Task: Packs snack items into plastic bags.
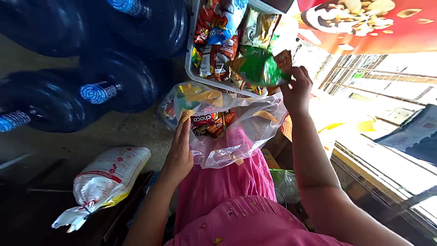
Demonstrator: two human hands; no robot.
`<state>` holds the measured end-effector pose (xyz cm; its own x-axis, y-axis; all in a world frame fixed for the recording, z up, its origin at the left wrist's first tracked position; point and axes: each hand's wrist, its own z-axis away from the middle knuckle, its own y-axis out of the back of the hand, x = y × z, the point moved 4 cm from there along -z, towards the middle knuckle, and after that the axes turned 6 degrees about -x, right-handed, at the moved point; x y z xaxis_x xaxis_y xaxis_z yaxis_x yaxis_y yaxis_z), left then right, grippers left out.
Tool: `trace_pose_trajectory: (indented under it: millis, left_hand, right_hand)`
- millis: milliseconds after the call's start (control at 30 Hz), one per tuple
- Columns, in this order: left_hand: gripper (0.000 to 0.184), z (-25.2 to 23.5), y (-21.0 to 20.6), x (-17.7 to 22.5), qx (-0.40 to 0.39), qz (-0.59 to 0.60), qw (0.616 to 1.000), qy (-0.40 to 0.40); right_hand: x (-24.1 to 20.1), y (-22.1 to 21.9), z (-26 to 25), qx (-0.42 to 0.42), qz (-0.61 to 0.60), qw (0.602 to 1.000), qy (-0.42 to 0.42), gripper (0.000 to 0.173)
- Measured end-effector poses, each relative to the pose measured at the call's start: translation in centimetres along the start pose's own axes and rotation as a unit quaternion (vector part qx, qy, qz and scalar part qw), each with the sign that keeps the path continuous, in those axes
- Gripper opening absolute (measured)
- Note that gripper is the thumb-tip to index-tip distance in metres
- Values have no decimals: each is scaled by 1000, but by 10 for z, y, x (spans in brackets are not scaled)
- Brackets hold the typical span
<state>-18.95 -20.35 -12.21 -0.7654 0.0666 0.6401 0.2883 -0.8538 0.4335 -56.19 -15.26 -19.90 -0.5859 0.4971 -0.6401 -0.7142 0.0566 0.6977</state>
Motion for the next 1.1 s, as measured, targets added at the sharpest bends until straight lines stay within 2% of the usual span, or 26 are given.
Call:
trace_pose_trajectory:
  millis: [67, 100, 167, 233, 267, 333, 367, 433, 467, 533, 600, 667, 733, 833, 900, 1000, 1067, 1100]
  left_hand:
    - [89, -5, 2, 5, -1, 3, 1000, -3]
    - [90, -7, 3, 8, -5, 5, 1000, -3]
    - [91, -9, 4, 14, -6, 31, 999, -11]
    - [91, -7, 3, 15, -2, 55, 998, -37]
    - [91, -5, 1, 16, -4, 62, 997, -43]
    - [88, 1, -3, 15, 4, 42, 998, -47]
    - [88, 4, -5, 14, 8, 28, 998, -50]
    - [86, 12, -8, 9, 18, 9, 998, -54]
    - [86, 16, -8, 6, 27, 3, 998, -56]
    - [82, 25, -11, 1, 43, -1, 998, -51]
    - [79, 34, -15, -7, 47, -3, 998, -38]
    - [80, 41, -19, -15, 50, 1, 998, -26]
    - [81, 49, -23, -21, 47, 6, 999, -7]
    - [80, 57, -27, -30, 48, 6, 999, 24]
    - [79, 60, -29, -34, 48, 7, 998, 42]
    - [79, 60, -31, -37, 50, 9, 997, 65]
    - [80, 57, -33, -40, 56, 17, 995, 79]
    - [80, 56, -34, -41, 59, 23, 994, 87]
  right_hand:
    - [-37, 19, 42, -23, -110, 992, 54, 19]
    - [-47, 19, 61, -50, -195, 976, 83, 17]
    - [-59, 0, 88, -152, -354, 917, 100, 8]
    - [-59, -34, 100, -230, -430, 872, 45, 8]
    - [-54, -52, 103, -254, -436, 863, -9, 10]
    - [-37, -84, 100, -275, -329, 896, -120, 15]
    - [-26, -94, 95, -280, -236, 918, -155, 28]
    - [-7, -103, 88, -286, -102, 937, -172, 49]
    - [0, -101, 85, -275, -70, 944, -168, 52]
    - [9, -86, 79, -223, -30, 964, -142, 38]
    - [15, -65, 66, -122, -5, 988, -99, 26]
    - [20, -48, 36, -39, -2, 997, -70, 26]
    - [24, -49, -7, -11, -14, 997, -79, 26]
    - [16, -85, -84, -95, -27, 988, -119, 32]
    - [-5, -124, -127, -155, 18, 985, -75, 39]
    - [-45, -181, -170, -232, 150, 961, 24, 65]
    - [-43, -205, -192, -256, 214, 942, 44, 80]
    - [-31, -208, -201, -250, 228, 941, 32, 83]
